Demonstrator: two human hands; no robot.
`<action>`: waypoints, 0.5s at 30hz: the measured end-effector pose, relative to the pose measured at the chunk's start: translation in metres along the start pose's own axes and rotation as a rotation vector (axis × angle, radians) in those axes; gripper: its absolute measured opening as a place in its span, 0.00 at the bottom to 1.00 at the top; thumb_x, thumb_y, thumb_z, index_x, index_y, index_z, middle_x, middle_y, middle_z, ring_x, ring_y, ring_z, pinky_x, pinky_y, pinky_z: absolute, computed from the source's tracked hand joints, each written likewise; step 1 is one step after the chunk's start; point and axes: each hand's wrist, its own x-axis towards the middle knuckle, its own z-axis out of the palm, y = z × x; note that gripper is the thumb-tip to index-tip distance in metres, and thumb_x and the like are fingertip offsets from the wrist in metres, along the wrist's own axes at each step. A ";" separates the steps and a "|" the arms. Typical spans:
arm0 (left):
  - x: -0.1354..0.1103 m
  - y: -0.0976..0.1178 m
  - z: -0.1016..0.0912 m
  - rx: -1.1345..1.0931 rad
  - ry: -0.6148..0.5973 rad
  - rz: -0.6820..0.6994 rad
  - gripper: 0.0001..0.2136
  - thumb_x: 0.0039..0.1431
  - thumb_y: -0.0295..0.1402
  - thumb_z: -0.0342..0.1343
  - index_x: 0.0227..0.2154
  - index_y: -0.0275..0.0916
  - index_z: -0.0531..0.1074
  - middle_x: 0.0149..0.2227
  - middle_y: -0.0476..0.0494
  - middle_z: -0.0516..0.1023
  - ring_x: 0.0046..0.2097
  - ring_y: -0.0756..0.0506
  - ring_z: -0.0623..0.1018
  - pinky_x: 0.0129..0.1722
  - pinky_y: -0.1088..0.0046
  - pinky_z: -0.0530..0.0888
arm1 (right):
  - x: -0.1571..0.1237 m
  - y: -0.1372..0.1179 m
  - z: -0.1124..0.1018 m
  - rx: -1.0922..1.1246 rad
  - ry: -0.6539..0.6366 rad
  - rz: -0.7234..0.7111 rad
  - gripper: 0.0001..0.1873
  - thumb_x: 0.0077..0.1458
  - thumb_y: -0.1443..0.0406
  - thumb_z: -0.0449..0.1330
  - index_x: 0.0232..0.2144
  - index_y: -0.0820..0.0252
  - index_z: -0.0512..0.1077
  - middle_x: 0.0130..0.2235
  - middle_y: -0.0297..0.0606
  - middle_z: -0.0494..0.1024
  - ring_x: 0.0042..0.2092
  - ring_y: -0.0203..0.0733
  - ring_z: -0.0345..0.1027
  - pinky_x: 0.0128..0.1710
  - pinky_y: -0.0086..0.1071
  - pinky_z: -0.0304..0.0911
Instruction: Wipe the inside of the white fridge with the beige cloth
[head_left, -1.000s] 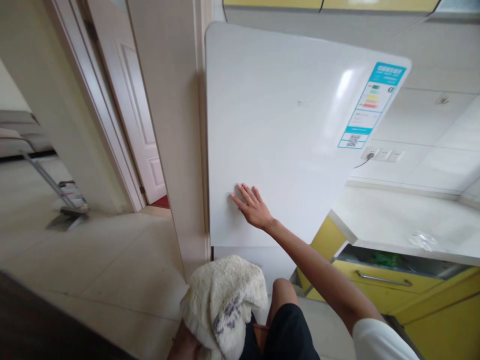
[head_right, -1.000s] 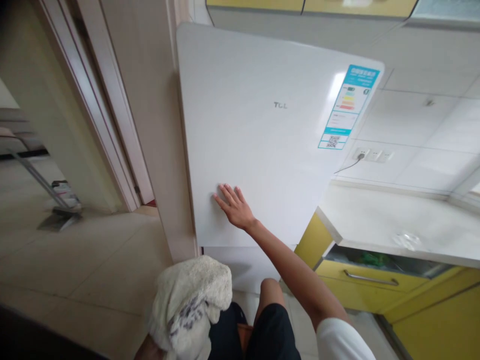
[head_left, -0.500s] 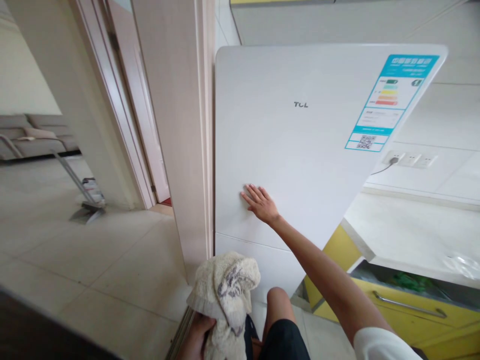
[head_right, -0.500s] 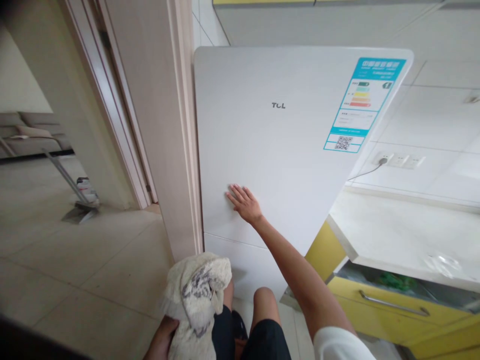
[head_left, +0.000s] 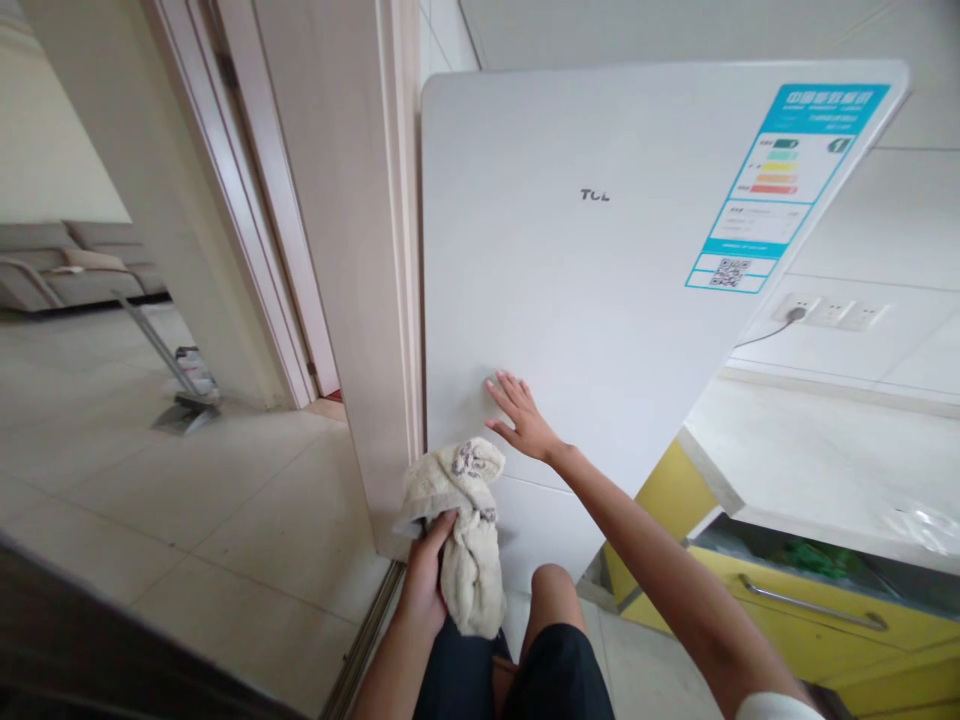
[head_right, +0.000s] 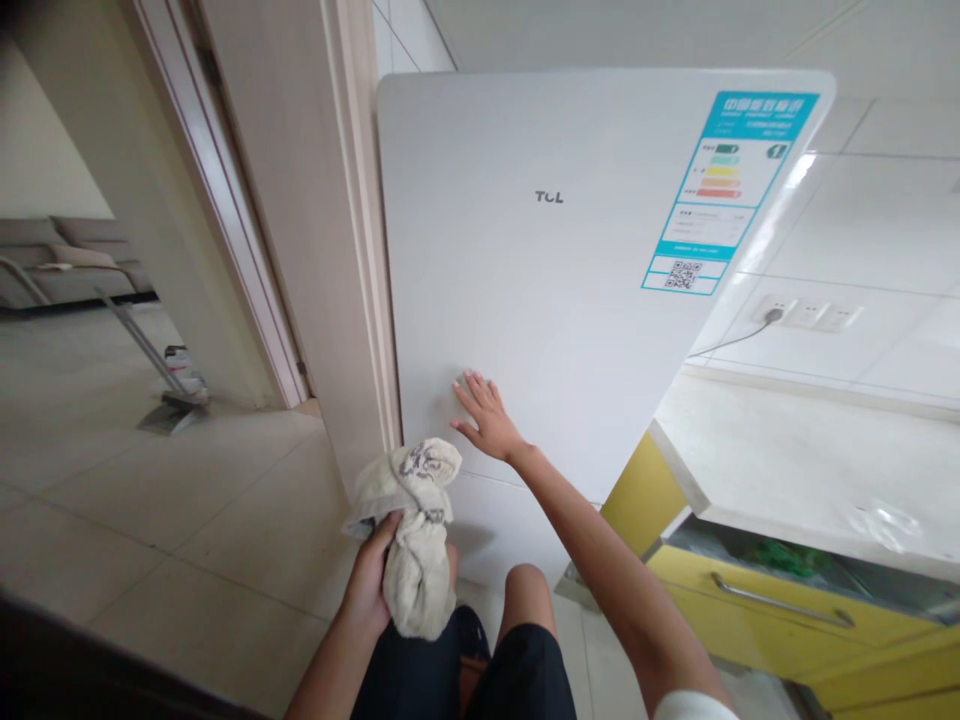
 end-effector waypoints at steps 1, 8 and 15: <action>0.004 0.001 0.009 -0.004 0.008 0.050 0.27 0.44 0.35 0.73 0.50 0.41 0.76 0.49 0.40 0.84 0.57 0.36 0.79 0.57 0.61 0.77 | -0.014 -0.004 -0.004 0.103 0.040 0.043 0.36 0.68 0.50 0.48 0.73 0.52 0.44 0.74 0.47 0.44 0.75 0.50 0.32 0.72 0.60 0.39; 0.018 -0.010 0.070 0.050 -0.100 0.412 0.26 0.49 0.36 0.72 0.53 0.45 0.75 0.56 0.44 0.80 0.65 0.39 0.71 0.66 0.60 0.68 | -0.109 -0.054 -0.043 0.559 0.156 0.126 0.50 0.59 0.41 0.56 0.73 0.43 0.35 0.76 0.41 0.39 0.75 0.50 0.34 0.72 0.56 0.48; 0.005 -0.043 0.096 0.145 -0.452 0.104 0.32 0.35 0.53 0.75 0.43 0.42 0.79 0.50 0.38 0.83 0.64 0.32 0.71 0.65 0.57 0.68 | -0.128 -0.074 -0.053 0.396 0.259 0.176 0.74 0.42 0.44 0.72 0.72 0.47 0.25 0.76 0.48 0.31 0.75 0.60 0.27 0.72 0.61 0.42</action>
